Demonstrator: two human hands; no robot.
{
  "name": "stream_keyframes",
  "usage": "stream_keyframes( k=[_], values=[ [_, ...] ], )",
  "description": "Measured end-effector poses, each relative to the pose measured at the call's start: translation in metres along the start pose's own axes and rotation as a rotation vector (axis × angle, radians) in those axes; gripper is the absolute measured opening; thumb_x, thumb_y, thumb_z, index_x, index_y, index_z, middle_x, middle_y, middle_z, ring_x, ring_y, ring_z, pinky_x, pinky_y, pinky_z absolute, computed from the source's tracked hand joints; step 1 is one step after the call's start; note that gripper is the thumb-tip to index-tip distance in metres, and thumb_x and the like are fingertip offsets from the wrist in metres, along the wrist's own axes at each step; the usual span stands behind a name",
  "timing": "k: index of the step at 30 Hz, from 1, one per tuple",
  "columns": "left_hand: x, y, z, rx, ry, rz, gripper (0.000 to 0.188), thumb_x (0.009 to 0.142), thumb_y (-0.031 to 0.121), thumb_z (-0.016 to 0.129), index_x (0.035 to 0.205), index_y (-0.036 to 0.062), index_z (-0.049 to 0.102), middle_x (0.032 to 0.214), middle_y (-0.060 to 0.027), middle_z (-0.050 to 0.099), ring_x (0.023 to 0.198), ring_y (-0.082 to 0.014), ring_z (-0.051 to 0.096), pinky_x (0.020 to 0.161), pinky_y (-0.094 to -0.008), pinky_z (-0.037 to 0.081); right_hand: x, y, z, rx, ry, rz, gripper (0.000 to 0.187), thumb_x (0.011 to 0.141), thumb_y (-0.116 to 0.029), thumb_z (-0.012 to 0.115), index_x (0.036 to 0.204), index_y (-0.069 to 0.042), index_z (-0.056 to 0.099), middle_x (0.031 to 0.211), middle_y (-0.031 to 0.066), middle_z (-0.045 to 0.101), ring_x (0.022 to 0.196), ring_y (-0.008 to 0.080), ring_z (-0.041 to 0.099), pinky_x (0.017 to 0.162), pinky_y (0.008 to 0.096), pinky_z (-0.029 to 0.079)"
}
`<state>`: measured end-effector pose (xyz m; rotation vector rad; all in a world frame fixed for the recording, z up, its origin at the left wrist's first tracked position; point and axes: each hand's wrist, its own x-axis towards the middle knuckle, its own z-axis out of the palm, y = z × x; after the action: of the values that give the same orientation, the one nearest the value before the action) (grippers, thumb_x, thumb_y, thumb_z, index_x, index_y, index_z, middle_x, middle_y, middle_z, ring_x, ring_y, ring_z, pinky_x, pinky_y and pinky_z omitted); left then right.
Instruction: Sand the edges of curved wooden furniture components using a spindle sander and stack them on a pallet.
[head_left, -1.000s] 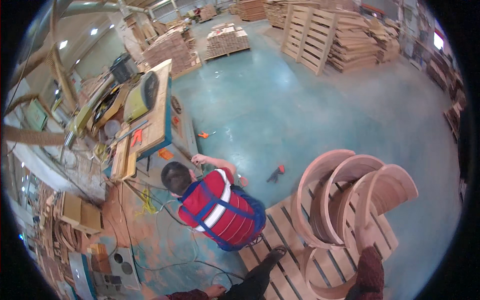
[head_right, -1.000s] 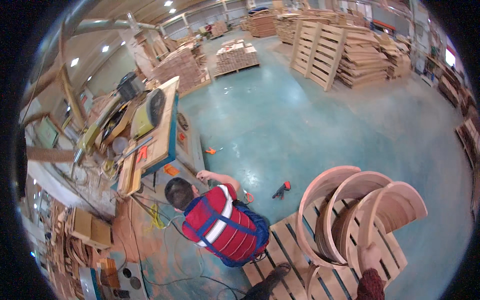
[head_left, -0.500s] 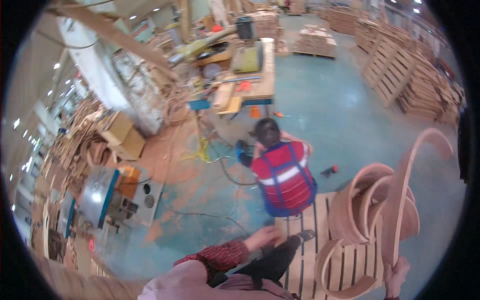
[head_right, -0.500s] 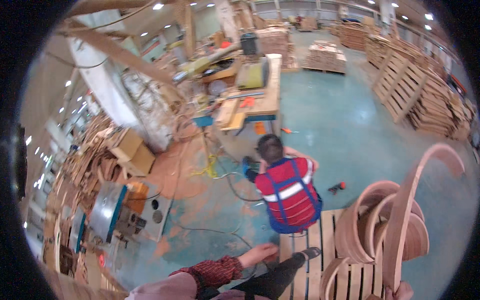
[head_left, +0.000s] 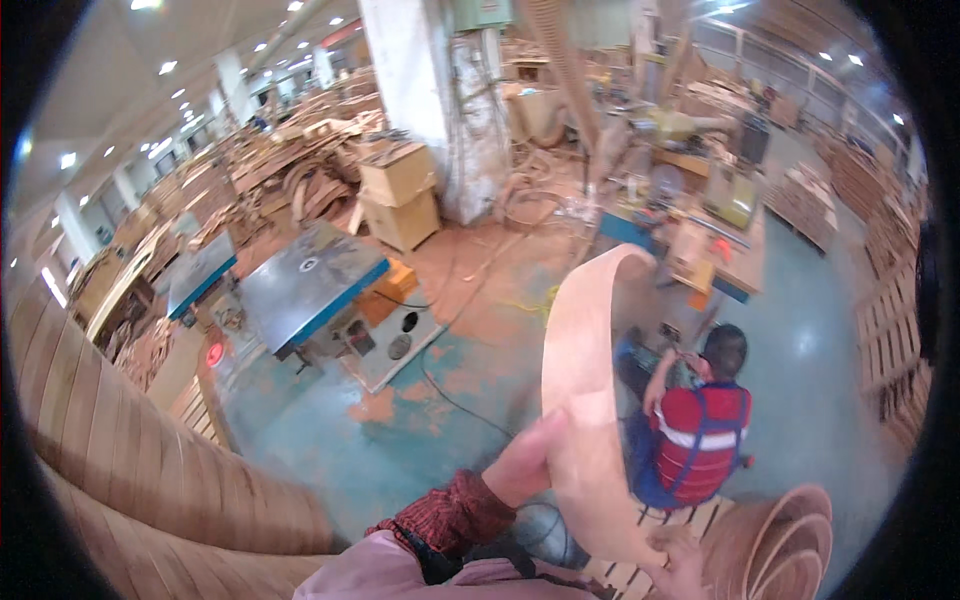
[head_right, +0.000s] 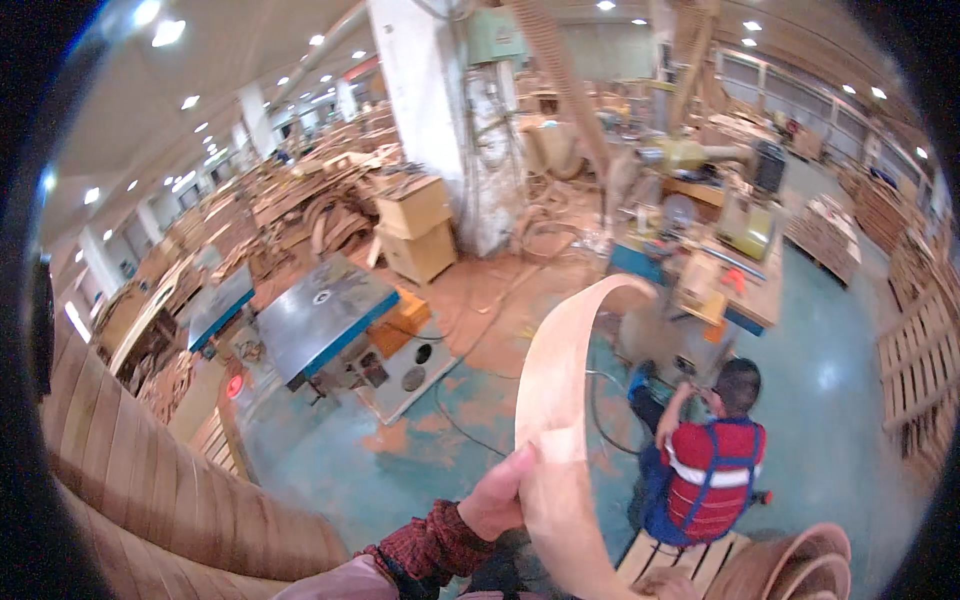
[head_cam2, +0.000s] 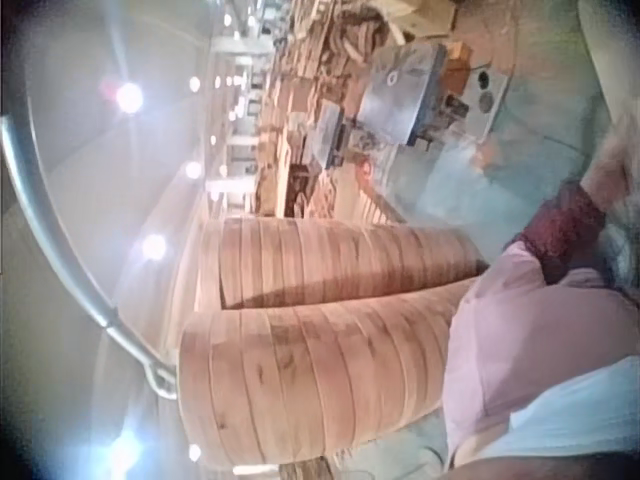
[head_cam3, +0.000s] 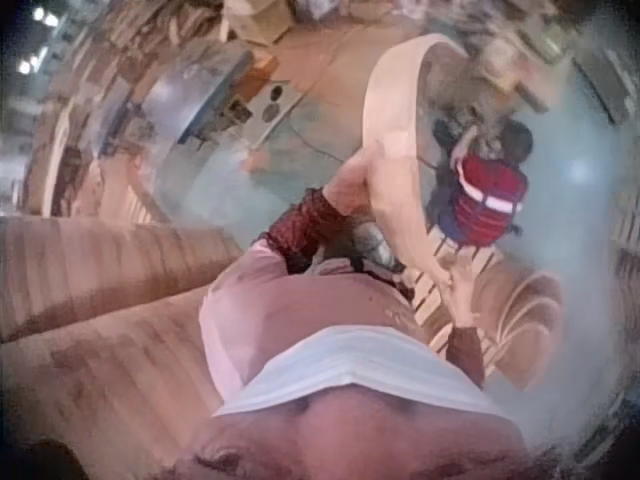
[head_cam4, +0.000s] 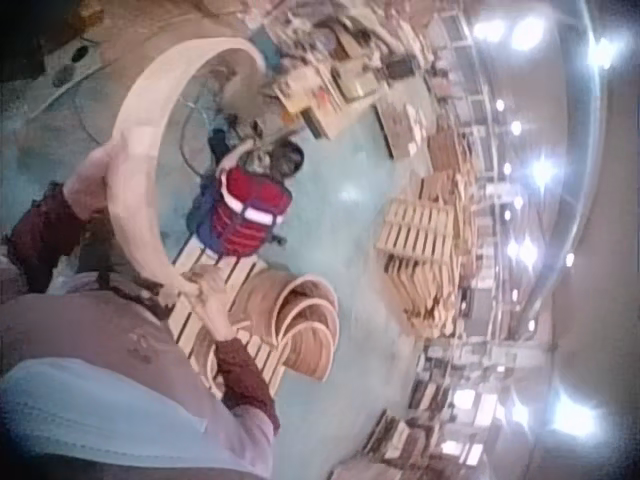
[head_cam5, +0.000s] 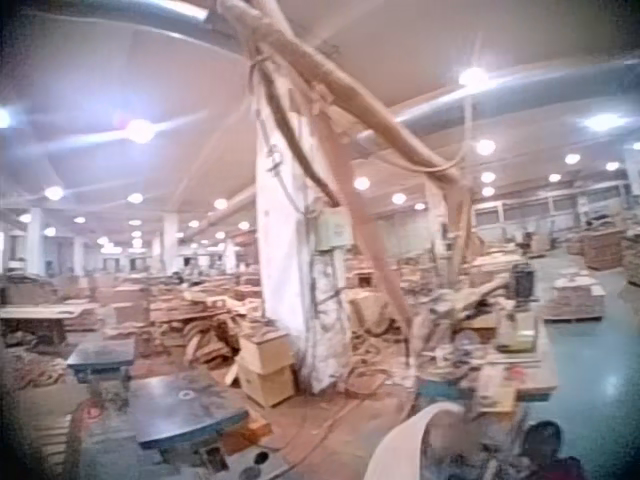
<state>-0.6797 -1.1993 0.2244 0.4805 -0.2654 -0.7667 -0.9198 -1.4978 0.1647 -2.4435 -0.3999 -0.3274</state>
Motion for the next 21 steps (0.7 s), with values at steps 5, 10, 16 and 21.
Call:
stream_keyframes(
  k=[5,10,16,21],
  values=[
    [-0.049,0.119,-0.102,0.116,0.311,0.167,0.050,0.104,0.017,0.067,0.150,0.0017,0.053,0.143,-0.0070,0.065,0.128,-0.0209,0.064,0.109,-0.0402,0.051,0.152,0.062,0.226,0.780,0.007,1.100,0.049,0.091,-0.033,0.079,0.129,-0.004,0.065,0.124,0.0167,0.069,0.117,0.0362,0.065,0.097,0.0500,0.053],
    [-0.103,0.216,-0.198,0.190,0.506,0.293,0.052,0.101,0.017,0.072,0.148,0.0013,0.056,0.144,-0.0064,0.065,0.127,-0.0208,0.064,0.110,-0.0397,0.050,0.374,-0.041,0.320,1.722,-0.555,1.315,0.070,0.104,-0.062,0.051,0.150,-0.010,0.054,0.139,0.0189,0.062,0.122,0.0376,0.063,0.104,0.0579,0.050],
    [-0.149,0.300,-0.242,0.330,0.558,0.550,0.049,0.100,0.011,0.072,0.146,0.0022,0.058,0.143,-0.0066,0.065,0.129,-0.0209,0.061,0.108,-0.0391,0.050,0.523,-0.100,0.413,1.784,-0.861,1.253,0.070,0.101,-0.059,0.055,0.151,-0.010,0.051,0.143,0.0200,0.059,0.124,0.0412,0.061,0.106,0.0611,0.050],
    [-0.178,0.340,-0.297,0.618,0.823,0.536,0.051,0.103,0.026,0.069,0.147,0.0018,0.054,0.143,-0.0101,0.064,0.131,-0.0248,0.061,0.109,-0.0420,0.050,0.596,-0.091,0.488,1.499,-0.857,1.244,0.062,0.098,-0.035,0.062,0.147,-0.002,0.044,0.137,0.0243,0.057,0.119,0.0445,0.063,0.098,0.0626,0.056]
  ],
)
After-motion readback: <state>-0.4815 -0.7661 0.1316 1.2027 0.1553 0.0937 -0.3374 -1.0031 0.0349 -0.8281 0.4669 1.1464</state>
